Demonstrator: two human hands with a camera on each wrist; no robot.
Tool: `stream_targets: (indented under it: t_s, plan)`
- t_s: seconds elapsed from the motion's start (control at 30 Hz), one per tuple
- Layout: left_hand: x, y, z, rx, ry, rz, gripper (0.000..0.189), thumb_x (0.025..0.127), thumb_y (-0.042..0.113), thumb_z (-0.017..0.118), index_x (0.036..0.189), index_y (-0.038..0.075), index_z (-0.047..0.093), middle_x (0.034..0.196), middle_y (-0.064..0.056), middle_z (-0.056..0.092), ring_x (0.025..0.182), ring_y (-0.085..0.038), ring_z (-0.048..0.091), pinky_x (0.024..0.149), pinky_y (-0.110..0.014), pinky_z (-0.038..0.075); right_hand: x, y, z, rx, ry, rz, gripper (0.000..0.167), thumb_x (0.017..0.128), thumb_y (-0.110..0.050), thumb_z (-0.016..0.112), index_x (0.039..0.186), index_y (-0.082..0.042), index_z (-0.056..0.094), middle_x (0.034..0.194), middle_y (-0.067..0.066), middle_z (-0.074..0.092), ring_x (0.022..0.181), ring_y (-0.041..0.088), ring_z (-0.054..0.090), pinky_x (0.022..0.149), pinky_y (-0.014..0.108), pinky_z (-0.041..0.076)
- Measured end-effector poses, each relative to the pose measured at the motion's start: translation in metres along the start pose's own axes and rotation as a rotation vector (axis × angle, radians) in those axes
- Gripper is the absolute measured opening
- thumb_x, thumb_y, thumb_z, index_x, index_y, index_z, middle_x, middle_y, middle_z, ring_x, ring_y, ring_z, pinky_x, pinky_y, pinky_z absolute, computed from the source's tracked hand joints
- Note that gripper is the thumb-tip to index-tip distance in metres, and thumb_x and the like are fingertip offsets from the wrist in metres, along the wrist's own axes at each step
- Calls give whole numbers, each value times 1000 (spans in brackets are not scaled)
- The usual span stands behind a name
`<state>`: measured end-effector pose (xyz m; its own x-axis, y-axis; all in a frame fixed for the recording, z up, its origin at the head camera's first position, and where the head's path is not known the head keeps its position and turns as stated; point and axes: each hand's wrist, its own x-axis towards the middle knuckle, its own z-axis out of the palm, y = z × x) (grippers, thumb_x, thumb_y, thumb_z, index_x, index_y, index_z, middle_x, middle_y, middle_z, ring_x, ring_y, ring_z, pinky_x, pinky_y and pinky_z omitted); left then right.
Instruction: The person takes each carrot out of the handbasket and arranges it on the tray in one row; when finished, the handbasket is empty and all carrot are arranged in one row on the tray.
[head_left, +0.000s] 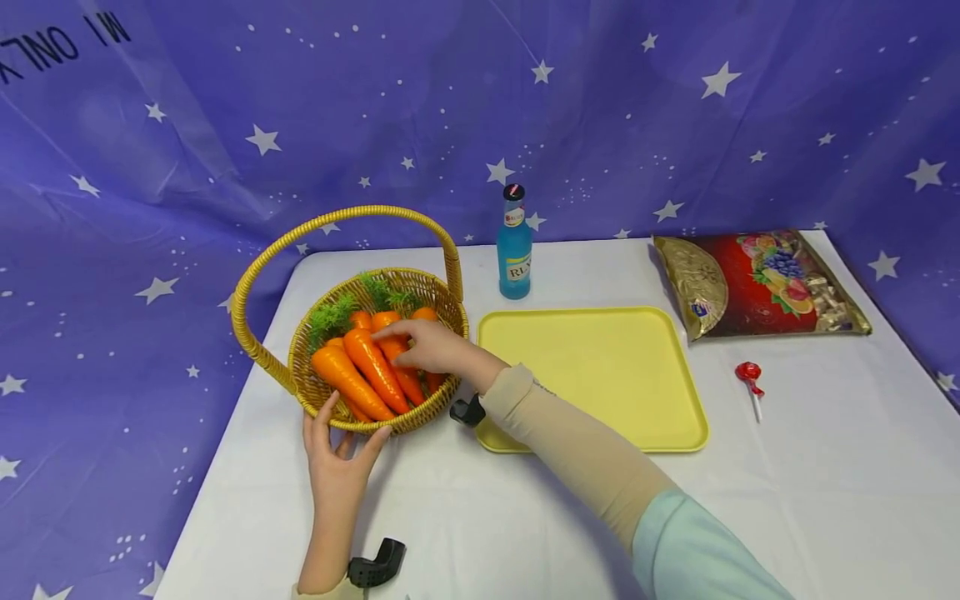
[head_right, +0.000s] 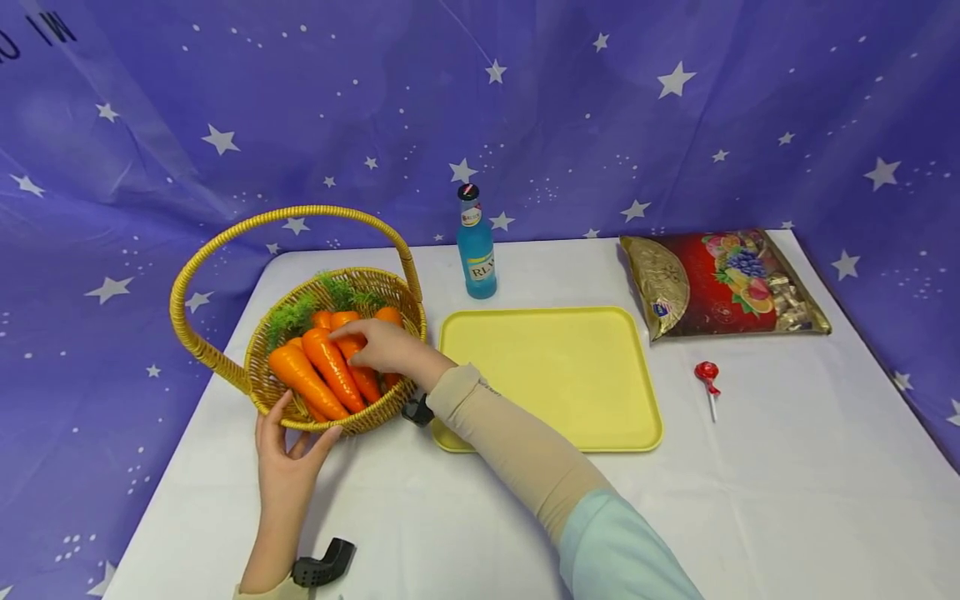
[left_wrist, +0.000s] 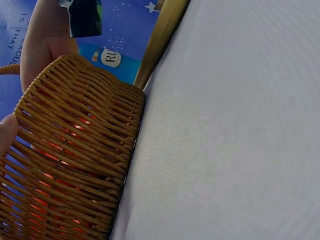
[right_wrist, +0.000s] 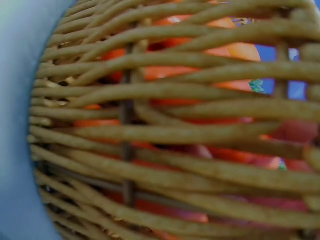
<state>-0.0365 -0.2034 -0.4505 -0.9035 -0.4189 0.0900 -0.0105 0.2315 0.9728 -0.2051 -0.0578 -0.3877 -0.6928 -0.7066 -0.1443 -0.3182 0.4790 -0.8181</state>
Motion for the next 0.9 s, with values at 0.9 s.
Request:
stream_targets:
  t_s: [0.9]
  plan:
    - [1,-4,-1,-30,11,3,82,76,2,82,146,11,40,159,1,5,139,-24,23,95,-10,38,-66,1,-28,351,162,-265,42,92,-14,67,133,-19,59,133,-5,55,108,17,57,90,29,50]
